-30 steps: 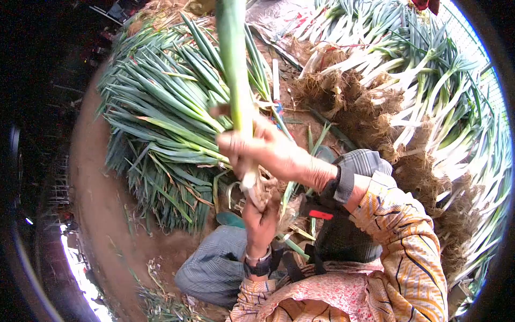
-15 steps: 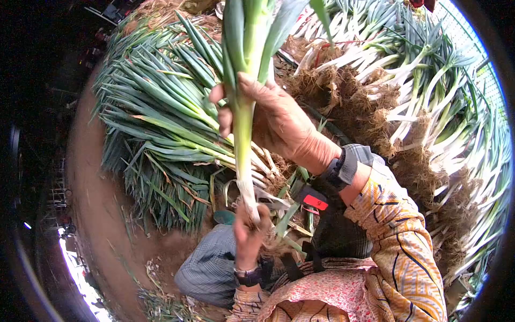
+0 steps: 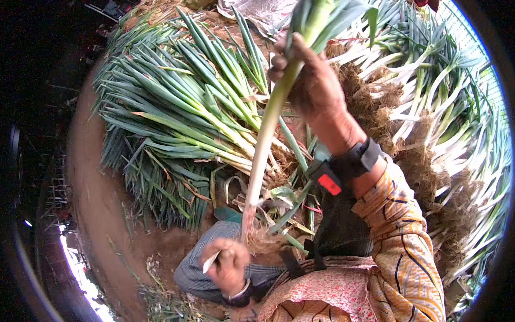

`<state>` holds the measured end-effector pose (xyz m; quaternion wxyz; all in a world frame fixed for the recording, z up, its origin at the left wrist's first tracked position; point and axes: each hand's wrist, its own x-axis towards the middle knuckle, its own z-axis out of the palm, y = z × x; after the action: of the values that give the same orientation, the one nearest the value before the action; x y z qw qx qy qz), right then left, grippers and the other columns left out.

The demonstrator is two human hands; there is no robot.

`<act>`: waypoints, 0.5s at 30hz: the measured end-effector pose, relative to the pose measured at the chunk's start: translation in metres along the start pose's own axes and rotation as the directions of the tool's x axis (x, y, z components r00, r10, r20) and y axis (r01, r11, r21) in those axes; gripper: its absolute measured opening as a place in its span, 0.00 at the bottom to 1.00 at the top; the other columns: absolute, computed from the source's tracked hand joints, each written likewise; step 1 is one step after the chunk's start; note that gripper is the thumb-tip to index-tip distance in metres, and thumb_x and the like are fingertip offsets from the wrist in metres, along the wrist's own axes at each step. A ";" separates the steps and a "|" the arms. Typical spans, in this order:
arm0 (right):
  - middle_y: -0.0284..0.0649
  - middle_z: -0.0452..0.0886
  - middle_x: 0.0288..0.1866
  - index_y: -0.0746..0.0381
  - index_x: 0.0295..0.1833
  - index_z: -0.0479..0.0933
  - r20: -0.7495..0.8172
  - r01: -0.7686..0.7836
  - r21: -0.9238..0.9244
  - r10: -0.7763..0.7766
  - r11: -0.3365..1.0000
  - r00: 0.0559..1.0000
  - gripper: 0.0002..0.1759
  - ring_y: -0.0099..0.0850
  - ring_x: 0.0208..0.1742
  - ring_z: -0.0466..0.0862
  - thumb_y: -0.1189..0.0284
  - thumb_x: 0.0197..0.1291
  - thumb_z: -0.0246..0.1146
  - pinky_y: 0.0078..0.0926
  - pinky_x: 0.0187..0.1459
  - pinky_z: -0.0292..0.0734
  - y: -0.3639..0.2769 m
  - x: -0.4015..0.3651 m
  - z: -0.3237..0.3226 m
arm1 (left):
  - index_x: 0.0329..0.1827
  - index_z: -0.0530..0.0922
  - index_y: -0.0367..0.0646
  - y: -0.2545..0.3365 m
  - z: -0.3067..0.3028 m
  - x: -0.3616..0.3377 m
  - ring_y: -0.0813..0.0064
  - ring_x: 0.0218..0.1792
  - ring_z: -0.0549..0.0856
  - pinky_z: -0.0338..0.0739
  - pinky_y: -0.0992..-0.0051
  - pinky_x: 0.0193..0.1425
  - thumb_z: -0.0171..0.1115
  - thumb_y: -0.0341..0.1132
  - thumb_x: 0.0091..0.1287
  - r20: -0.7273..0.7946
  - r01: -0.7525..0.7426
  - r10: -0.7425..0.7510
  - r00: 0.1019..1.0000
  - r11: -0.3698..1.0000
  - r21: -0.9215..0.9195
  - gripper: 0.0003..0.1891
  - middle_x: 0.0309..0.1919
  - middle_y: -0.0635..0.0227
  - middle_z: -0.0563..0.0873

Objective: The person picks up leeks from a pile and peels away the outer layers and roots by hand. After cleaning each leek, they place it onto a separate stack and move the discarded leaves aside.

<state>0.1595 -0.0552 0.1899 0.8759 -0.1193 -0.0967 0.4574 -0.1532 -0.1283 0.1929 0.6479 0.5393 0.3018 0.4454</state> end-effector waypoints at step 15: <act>0.40 0.68 0.34 0.68 0.45 0.64 0.166 -0.179 0.438 0.116 0.881 0.979 0.16 0.29 0.32 0.68 0.64 0.66 0.53 0.24 0.35 0.70 -0.002 -0.002 0.003 | 0.70 0.50 0.43 -0.021 0.005 0.022 0.68 0.63 0.64 0.68 0.64 0.63 0.74 0.48 0.45 0.274 0.377 -0.272 0.922 0.786 -0.490 0.52 0.66 0.60 0.59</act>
<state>0.1588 -0.0577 0.1929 0.8335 0.1113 -0.0376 0.5398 -0.1341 -0.1109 0.1758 0.8644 0.3171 0.1919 0.3397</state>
